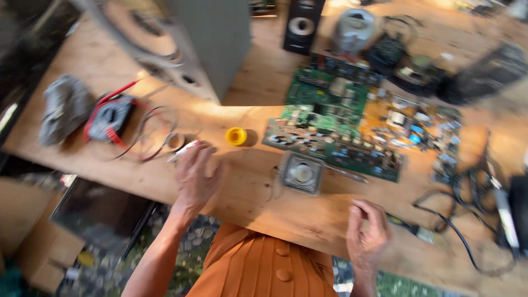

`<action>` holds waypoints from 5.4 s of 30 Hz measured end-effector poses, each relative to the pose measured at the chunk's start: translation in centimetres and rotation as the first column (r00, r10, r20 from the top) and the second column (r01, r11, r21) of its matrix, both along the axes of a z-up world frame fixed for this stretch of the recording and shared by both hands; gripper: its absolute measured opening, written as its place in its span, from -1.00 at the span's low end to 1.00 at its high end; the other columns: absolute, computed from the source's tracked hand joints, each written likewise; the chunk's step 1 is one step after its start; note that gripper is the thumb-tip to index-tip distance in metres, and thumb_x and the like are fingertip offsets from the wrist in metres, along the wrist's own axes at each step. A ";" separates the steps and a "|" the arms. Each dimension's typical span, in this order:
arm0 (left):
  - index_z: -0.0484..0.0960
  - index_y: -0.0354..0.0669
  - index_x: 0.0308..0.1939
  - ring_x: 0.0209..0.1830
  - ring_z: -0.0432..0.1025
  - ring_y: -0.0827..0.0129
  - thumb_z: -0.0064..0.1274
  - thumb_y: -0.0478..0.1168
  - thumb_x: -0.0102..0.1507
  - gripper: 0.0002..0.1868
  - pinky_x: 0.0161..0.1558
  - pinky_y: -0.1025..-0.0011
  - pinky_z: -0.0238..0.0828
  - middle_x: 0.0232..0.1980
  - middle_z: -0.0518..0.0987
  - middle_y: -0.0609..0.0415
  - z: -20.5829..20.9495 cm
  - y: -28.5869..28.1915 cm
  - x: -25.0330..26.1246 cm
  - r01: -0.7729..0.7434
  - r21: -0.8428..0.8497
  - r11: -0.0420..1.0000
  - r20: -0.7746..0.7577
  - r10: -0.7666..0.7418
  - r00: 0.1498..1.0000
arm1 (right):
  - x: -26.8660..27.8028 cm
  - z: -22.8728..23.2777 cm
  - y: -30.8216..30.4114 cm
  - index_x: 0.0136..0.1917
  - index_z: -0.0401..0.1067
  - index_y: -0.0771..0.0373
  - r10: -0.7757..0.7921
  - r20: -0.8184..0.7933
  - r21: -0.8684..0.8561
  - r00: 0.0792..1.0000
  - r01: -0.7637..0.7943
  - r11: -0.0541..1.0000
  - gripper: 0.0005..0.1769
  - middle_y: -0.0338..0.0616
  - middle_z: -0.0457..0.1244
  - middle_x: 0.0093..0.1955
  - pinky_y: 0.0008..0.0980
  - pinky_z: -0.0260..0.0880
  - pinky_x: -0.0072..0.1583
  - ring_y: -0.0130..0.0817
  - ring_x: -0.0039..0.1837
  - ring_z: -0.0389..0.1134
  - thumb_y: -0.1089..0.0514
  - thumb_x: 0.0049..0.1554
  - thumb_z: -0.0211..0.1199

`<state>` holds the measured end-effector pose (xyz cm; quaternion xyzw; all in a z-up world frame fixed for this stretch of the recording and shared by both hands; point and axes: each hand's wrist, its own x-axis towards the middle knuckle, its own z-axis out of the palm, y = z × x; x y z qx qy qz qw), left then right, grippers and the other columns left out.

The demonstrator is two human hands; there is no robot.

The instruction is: The person uses a screwdriver to remove screws from a small square electronic component on a wooden workbench. They then use their fingers to pull out a small cylindrical part from the component and place it on the table. The person continues to unscrew and remove parts from the component.

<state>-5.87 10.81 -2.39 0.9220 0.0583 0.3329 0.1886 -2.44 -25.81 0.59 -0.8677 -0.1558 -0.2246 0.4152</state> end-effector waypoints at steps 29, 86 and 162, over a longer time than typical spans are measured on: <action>0.25 -0.20 0.42 0.23 0.34 -0.37 0.43 0.09 -0.07 0.09 0.20 -0.20 0.33 0.27 0.34 -0.40 5.4 -11.2 5.1 0.426 -0.537 0.728 -0.142 -0.577 0.804 | 5.9 -3.6 -2.3 0.16 0.44 -0.04 -0.182 -0.029 -0.654 0.983 0.119 0.747 -0.71 -0.27 0.21 0.08 -0.07 0.43 0.12 -0.15 0.17 0.25 -0.01 0.15 0.22; 0.06 -0.11 0.44 0.28 0.43 0.06 0.34 0.18 -0.02 0.12 0.29 0.19 0.37 0.27 0.45 -0.20 2.4 -10.7 6.8 0.568 -0.736 0.367 0.195 -0.689 0.698 | 6.8 10.6 5.9 0.02 0.30 0.16 0.477 -0.155 -0.026 0.865 -0.487 0.873 -0.87 -0.21 0.37 0.05 -0.43 0.36 0.01 -0.37 0.05 0.45 0.09 0.25 0.05; 0.28 -0.11 0.27 0.32 0.38 0.04 0.32 0.21 0.02 -0.11 0.27 0.14 0.38 0.29 0.43 -0.15 0.9 -8.7 5.6 0.595 -0.597 0.538 0.135 -0.664 0.735 | 0.9 2.5 2.5 0.06 0.23 0.34 0.156 -0.089 0.767 0.984 -0.032 0.641 -0.78 0.14 0.27 0.01 -0.35 0.57 -0.08 -0.15 0.06 0.42 0.13 0.28 0.09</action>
